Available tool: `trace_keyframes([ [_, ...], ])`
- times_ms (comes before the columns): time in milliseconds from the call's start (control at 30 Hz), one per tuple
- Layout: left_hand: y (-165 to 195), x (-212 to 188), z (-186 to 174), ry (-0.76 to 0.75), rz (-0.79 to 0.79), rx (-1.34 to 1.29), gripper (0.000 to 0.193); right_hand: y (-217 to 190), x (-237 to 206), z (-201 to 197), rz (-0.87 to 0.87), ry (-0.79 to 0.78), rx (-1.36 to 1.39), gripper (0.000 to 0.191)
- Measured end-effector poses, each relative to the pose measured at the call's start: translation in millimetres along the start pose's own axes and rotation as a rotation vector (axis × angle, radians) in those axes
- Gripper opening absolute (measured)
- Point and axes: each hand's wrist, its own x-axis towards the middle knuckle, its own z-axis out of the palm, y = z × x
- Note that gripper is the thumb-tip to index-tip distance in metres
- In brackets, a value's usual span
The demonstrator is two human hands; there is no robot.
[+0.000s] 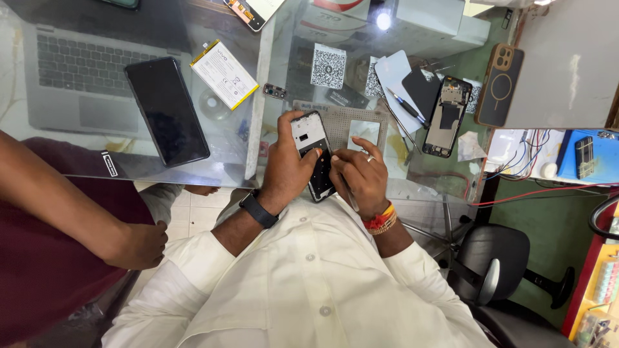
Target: The person uses a metal spudger to pry and separate the screen assembly from the smartphone chassis. They repeatedly lift the display, probe along the edges, and adjust the phone's orientation while working at a glass counter.
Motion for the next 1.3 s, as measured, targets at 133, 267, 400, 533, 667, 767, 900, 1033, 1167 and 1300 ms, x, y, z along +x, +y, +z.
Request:
trace_keyframes([
  [133,0.2,0.9,0.5,-0.002,0.007,0.014,0.069,14.5,12.0,9.5,-0.036,-0.011,-0.003,0.017],
  [267,1.8,0.5,0.6,0.004,-0.024,0.006,0.069,16.5,11.9,8.6,-0.039,-0.025,0.004,0.018],
  [400,1.4,0.2,0.2,0.006,-0.022,0.013,0.069,2.0,-3.3,-7.1,-0.053,-0.066,-0.014,0.017],
  [533,-1.7,0.6,1.7,0.013,0.012,0.011,0.068,8.4,4.4,-0.5,-0.076,-0.046,-0.015,0.017],
  [667,-3.0,0.5,2.0,0.015,0.014,0.014,0.066,23.0,17.2,13.3,-0.067,-0.018,0.012,0.017],
  [767,-1.7,0.8,1.2,0.013,0.006,0.0,0.067,17.2,5.9,6.4,-0.038,-0.043,0.003,0.016],
  [900,-0.4,0.5,1.1,0.013,0.015,-0.011,0.067,-3.0,-19.9,-12.8,0.029,-0.069,0.005,0.015],
  [1033,0.2,-0.5,1.5,0.009,0.0,0.002,0.067,1.8,-10.0,-6.4,0.024,-0.062,0.006,0.015],
  [1167,0.2,-0.2,1.3,0.011,0.007,0.046,0.067,18.0,17.7,14.8,0.023,-0.018,0.001,0.014],
  [1300,-0.2,-1.3,2.1,0.009,0.005,0.023,0.067,16.0,22.1,17.2,0.064,0.031,0.03,0.013],
])
